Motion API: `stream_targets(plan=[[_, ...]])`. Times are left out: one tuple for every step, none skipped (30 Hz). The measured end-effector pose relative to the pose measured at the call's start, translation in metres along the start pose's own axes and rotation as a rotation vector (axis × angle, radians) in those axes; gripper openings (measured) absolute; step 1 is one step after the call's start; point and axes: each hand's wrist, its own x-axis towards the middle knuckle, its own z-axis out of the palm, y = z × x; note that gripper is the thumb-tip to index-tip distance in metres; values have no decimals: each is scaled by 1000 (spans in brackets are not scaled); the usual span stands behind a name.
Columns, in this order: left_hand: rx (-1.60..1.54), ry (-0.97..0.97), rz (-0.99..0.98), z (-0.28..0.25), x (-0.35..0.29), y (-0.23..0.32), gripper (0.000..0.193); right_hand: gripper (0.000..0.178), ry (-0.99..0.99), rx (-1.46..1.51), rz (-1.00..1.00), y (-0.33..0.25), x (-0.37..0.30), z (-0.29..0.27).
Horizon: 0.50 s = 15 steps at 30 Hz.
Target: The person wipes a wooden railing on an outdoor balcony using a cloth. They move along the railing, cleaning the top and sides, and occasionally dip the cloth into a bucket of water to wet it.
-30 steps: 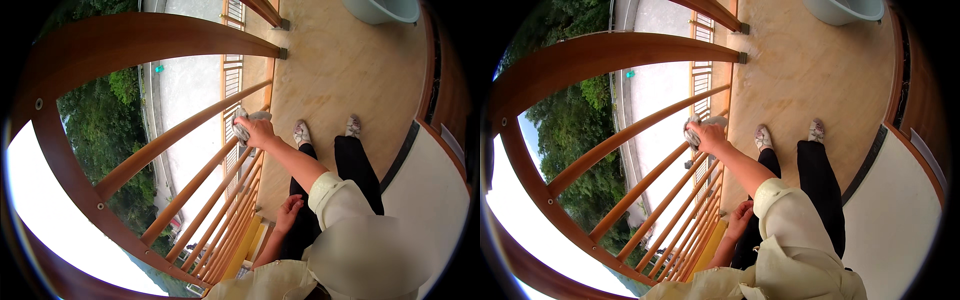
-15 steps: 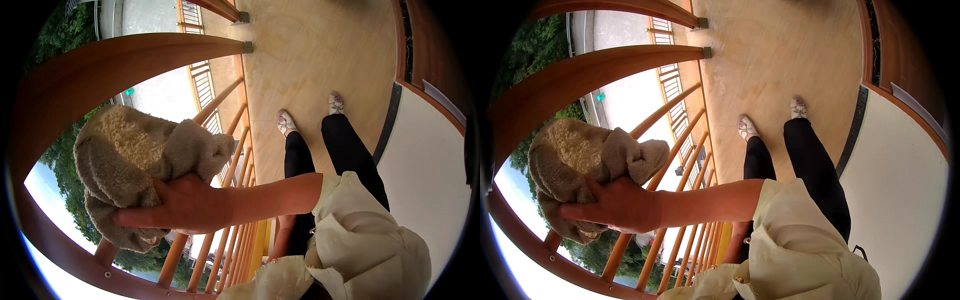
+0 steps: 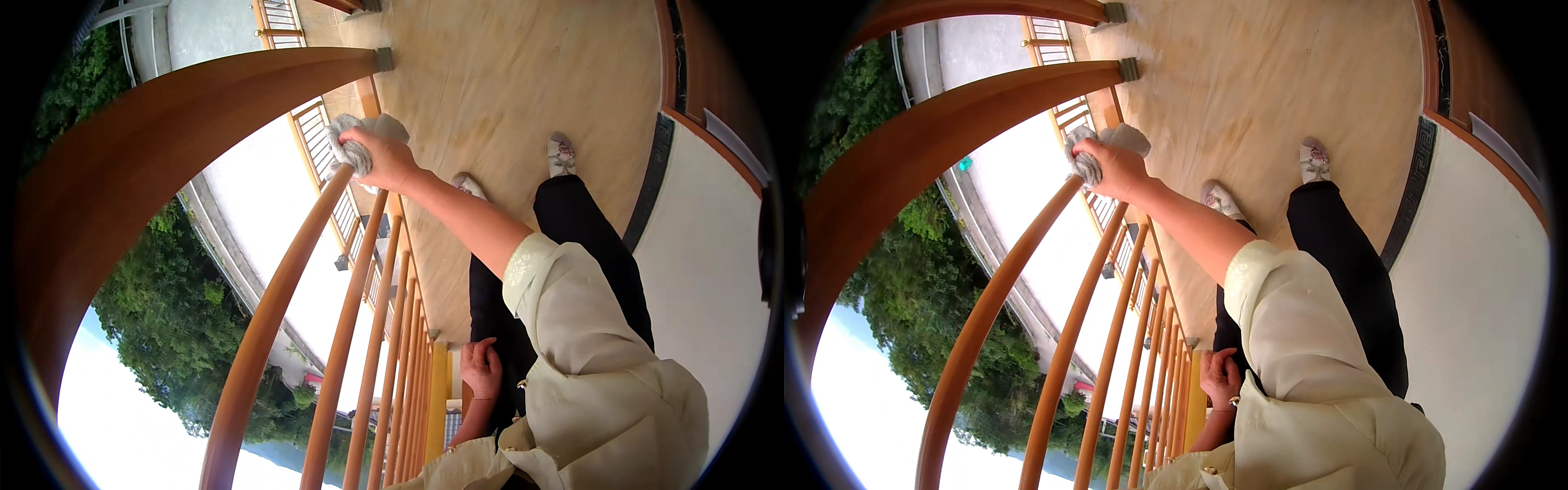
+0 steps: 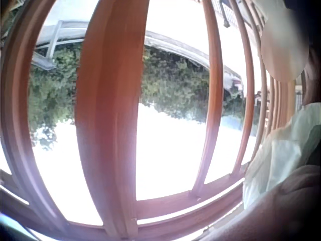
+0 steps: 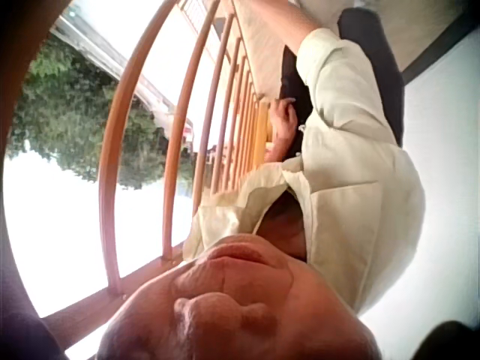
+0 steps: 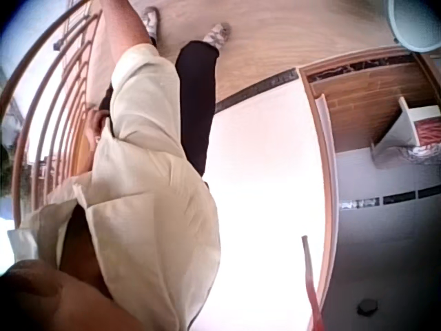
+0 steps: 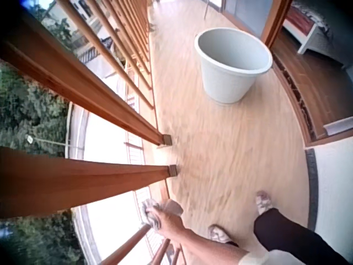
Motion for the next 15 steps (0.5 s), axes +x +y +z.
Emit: stream_targets(plan=[[9,4,3,0,3,0,22,60,9,-9,59,26,13,-1],[18,9,2,-1,5,1,22,63,4,-48,109,46,26,-5],[31,12,-1,-3,3,2,22,65,-4,-83,161,64,33,-6],[11,-17,-59,-3,-1,-4,22,64,41,-136,113,68,37,-3],[42,-7,-72,-1,-1,-3,22,63,84,-193,59,67,40,-1],[22,-4,-66,1,0,-2,22,62,75,-97,58,68,38,-1],[3,-4,-54,1,1,0,21,61,75,0,58,67,34,-2],[23,-2,4,2,0,-1,22,59,88,36,6,64,32,-5],[37,29,46,5,1,-6,22,56,67,138,-94,43,24,-1],[51,58,92,6,-1,-9,22,54,25,160,-123,25,12,-2],[68,46,30,5,-4,-11,19,53,-44,188,-169,-13,-2,2],[83,21,12,2,-4,-12,18,53,-92,220,-193,-46,-16,1],[97,-3,-7,-2,-5,-12,16,52,-142,249,-216,-76,-32,-3],[91,5,9,1,-4,-11,16,51,-176,191,-201,-112,-49,-11],[108,-15,47,-4,-5,-10,16,51,-124,188,-269,-133,-60,-16]])
